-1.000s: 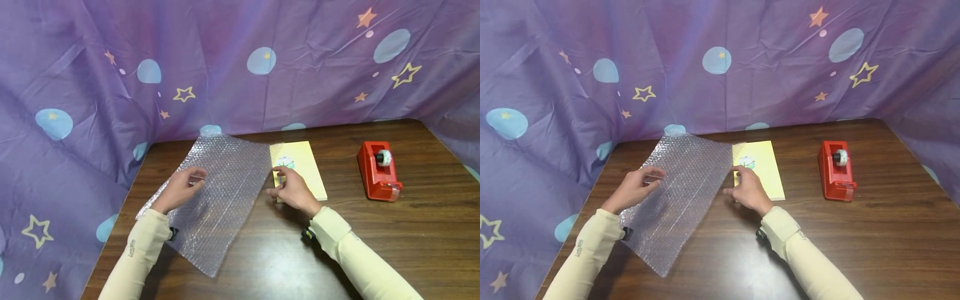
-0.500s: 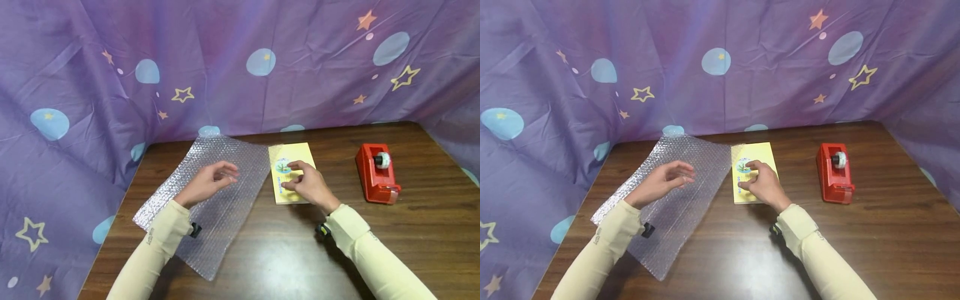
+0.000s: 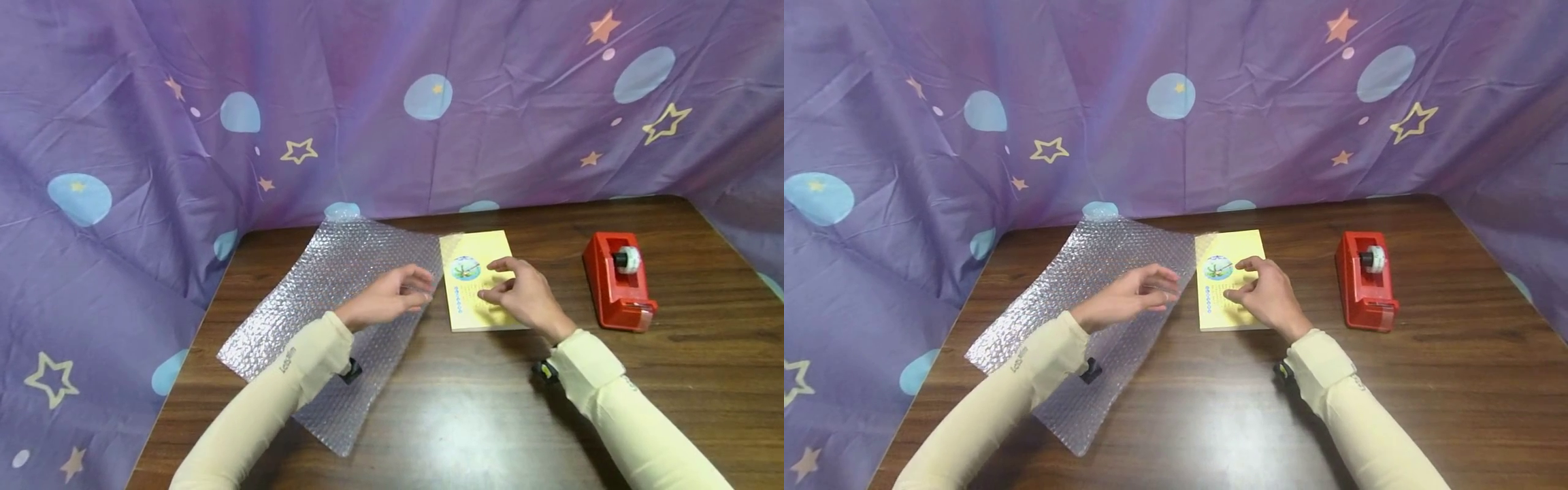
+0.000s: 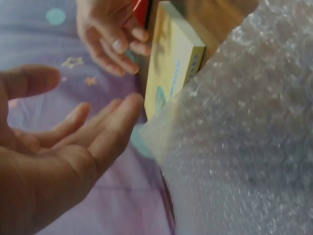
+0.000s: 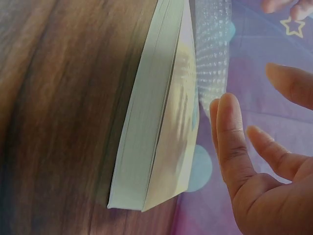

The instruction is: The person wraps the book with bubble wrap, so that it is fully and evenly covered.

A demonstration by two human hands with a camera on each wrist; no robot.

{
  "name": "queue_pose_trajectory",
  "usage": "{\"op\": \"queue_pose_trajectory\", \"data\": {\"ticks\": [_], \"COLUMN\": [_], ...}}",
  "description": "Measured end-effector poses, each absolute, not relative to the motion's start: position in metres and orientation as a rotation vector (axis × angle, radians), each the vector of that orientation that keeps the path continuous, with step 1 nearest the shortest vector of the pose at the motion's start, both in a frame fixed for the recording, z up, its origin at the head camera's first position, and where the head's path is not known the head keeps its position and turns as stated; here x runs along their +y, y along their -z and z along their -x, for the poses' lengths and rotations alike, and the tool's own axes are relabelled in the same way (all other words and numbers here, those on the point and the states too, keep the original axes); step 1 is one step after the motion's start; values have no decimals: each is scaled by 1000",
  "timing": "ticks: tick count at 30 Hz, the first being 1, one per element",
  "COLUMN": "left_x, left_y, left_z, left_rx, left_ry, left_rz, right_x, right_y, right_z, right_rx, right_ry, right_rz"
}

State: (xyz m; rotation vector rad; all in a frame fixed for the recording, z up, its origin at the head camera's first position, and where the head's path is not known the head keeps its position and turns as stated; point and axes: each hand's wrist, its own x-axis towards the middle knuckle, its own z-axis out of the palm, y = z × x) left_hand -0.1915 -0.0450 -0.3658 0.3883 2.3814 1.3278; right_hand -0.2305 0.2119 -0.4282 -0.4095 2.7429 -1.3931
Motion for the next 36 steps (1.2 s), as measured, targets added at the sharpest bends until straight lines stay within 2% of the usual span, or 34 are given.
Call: {"op": "queue_pose_trajectory", "data": {"ticks": [13,22,36], "left_x": [-11,0,14], "left_y": [378,381,391], "left_z": [193,197,194], "left_rx": [2430,2049,2081], "left_ry": [-1183,-1526,-1507], "left_rz": [-335,-90,7], "right_x": [221,226,239], "right_y": [431,435,441], "right_z": [231,232,232], "right_rx": [2755,2825,2873], "right_ry": [1377,1353,1243], "right_rz": [379,404,358]}}
